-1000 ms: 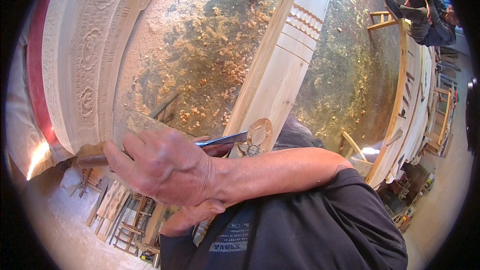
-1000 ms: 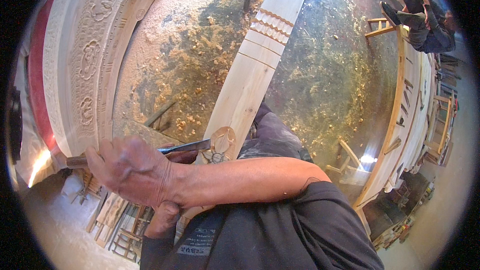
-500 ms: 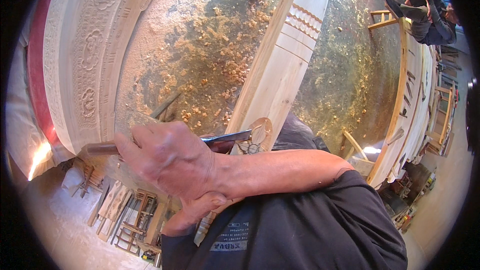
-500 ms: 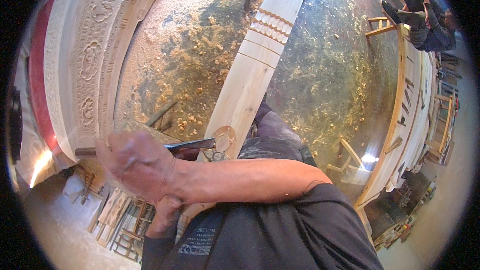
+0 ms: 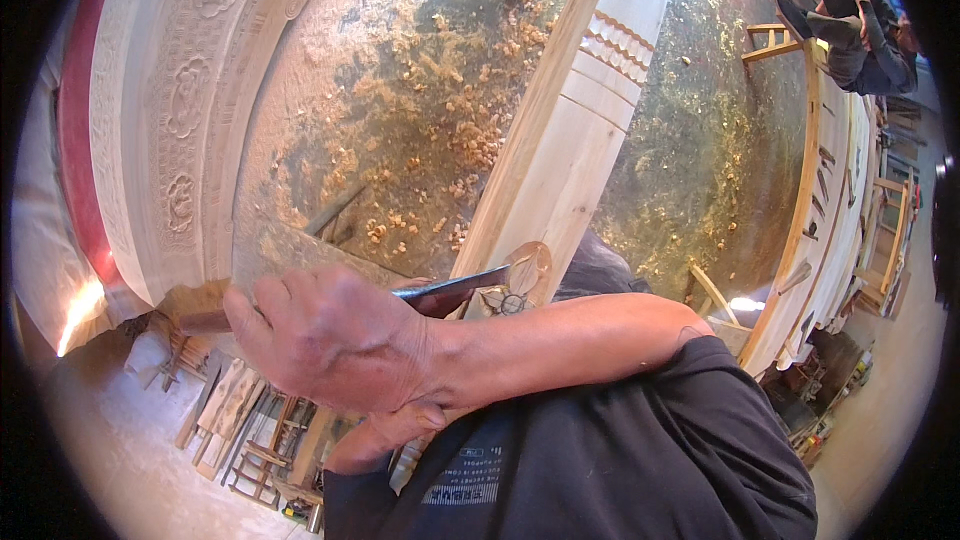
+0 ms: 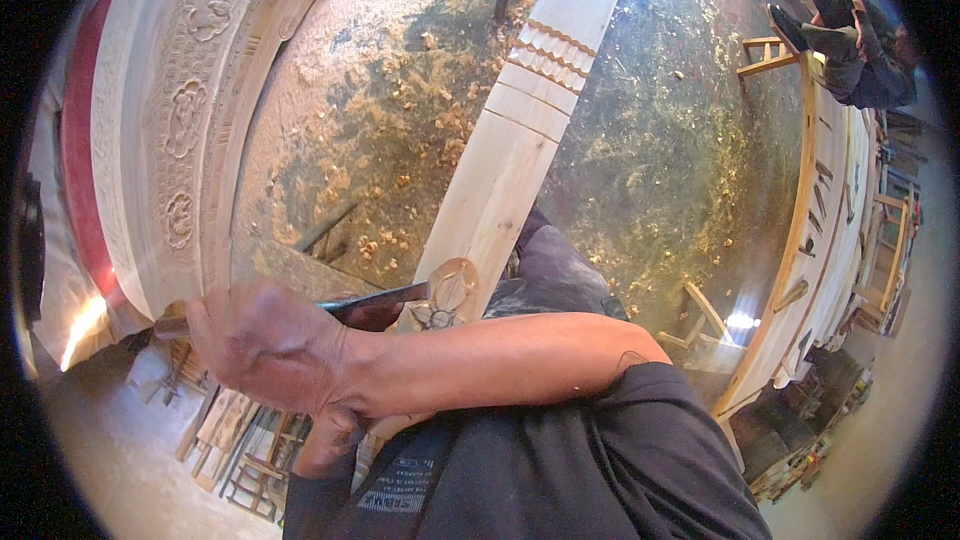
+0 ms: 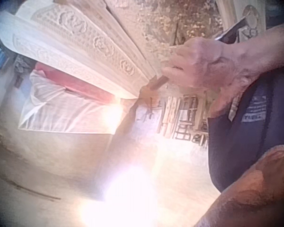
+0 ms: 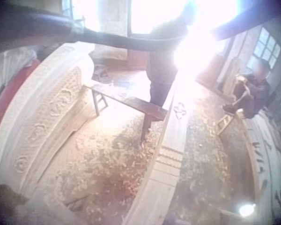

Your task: The person carves decorative details into a wooden board using a chisel and a mallet. They carefully remove wood shavings from an ornate floral design and carved borders on the piece.

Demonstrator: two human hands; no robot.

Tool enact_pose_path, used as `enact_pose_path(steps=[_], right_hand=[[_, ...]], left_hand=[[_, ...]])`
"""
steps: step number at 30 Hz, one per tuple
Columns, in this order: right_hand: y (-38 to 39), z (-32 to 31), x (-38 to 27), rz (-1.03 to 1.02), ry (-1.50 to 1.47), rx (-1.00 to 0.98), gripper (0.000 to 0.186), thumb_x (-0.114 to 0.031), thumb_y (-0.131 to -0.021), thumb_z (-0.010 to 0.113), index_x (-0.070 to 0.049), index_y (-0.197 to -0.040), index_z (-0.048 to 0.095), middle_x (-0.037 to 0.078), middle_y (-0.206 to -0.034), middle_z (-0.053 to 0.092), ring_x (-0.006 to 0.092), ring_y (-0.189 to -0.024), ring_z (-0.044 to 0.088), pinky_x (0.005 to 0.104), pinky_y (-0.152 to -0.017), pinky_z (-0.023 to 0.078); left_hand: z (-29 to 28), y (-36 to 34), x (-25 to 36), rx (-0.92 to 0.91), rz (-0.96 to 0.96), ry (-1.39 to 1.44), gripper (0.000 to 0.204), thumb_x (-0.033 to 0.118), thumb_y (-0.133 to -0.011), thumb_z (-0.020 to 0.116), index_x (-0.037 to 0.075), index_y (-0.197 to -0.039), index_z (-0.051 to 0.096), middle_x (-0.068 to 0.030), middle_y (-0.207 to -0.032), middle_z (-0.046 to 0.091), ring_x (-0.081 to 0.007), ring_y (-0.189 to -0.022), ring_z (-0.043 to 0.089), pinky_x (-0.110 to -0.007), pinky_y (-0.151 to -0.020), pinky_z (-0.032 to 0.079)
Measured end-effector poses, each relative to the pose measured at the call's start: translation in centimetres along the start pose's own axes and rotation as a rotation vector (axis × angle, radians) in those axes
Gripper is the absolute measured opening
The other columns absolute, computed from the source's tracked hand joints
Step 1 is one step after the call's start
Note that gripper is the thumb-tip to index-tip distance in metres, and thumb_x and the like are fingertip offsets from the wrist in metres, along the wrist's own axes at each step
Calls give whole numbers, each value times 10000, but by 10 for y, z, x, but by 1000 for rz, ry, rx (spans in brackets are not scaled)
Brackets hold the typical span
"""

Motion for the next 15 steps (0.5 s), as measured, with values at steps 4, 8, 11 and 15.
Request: enact_pose_path(steps=[4, 8, 11, 15], right_hand=[[0, 4, 1, 17, -65, -37, 244, -165, -764, 648, 7, -915, 563, 74, -700, 521, 212, -602, 622, 331, -496, 470], [-1, 6, 2, 18, -61, -35, 232, -163, -773, 644, 0, -911, 553, 79, -715, 529, 215, -611, 628, 335, -502, 481], [-3, 5, -2, -8, -88, -64, 220, -158, -780, 641, -8, -907, 541, 84, -731, 536, 217, -619, 633, 337, -509, 493], [-3, 10, -2, 23, -98, -101, 202, -151, -790, 637, -20, -894, 524, 84, -748, 542, 217, -631, 643, 337, -519, 508]], left_hand=[[3, -3, 2, 3, -14, -14, 824, 490, -718, 913, 19, -1318, 601, -136, -1234, 681, -263, -1165, 670, -359, -961, 563], [6, -5, 1, -2, 9, -16, 821, 490, -719, 912, 21, -1317, 602, -136, -1235, 682, -265, -1165, 671, -360, -962, 564], [5, -5, 2, -5, -5, -31, 818, 490, -720, 911, 22, -1316, 603, -136, -1236, 682, -267, -1166, 672, -361, -962, 564], [4, -3, 3, -10, 4, -29, 815, 491, -721, 911, 24, -1315, 604, -136, -1238, 683, -269, -1166, 673, -363, -963, 565]])
Point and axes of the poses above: each hand's wrist, its own y-axis away from the middle knuckle, its own z-axis out of the palm, x = y × z, the point moved 9 cm from there along -y, towards the middle knuckle
